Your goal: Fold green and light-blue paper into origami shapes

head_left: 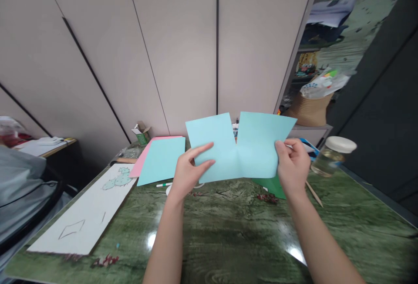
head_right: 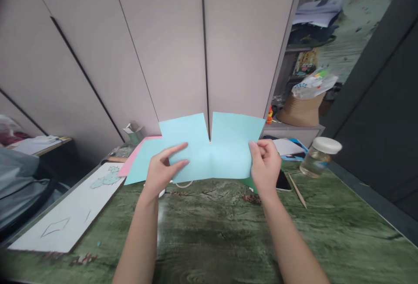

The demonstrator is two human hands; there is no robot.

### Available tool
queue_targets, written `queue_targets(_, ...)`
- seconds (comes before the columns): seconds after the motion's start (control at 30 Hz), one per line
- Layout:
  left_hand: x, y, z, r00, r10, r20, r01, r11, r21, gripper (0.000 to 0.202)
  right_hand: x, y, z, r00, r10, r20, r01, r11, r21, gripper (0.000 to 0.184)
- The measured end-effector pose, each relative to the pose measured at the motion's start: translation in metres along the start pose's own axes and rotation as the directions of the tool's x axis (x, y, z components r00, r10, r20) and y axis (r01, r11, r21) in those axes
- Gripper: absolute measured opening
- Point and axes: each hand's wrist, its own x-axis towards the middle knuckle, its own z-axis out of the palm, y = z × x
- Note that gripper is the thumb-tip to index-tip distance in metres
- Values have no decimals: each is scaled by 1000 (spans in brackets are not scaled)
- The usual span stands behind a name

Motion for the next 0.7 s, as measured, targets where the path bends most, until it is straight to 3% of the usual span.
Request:
queue_targets(0.3,0,3,-7,1000,15,-19,-14,999,49,36,5,9,-2,999,37,-1,-37,998,46,23)
queue_targets(0.5,2,-2,1,987,-7,-158,17,998,64,19,6,11,0,1000,-25,-18,26,1000,12,22)
queue_targets(0.7,2,0,0,998,4,-63,1,998,67,32,7,11,-1,1000,-11,-10,11,1000,-4,23)
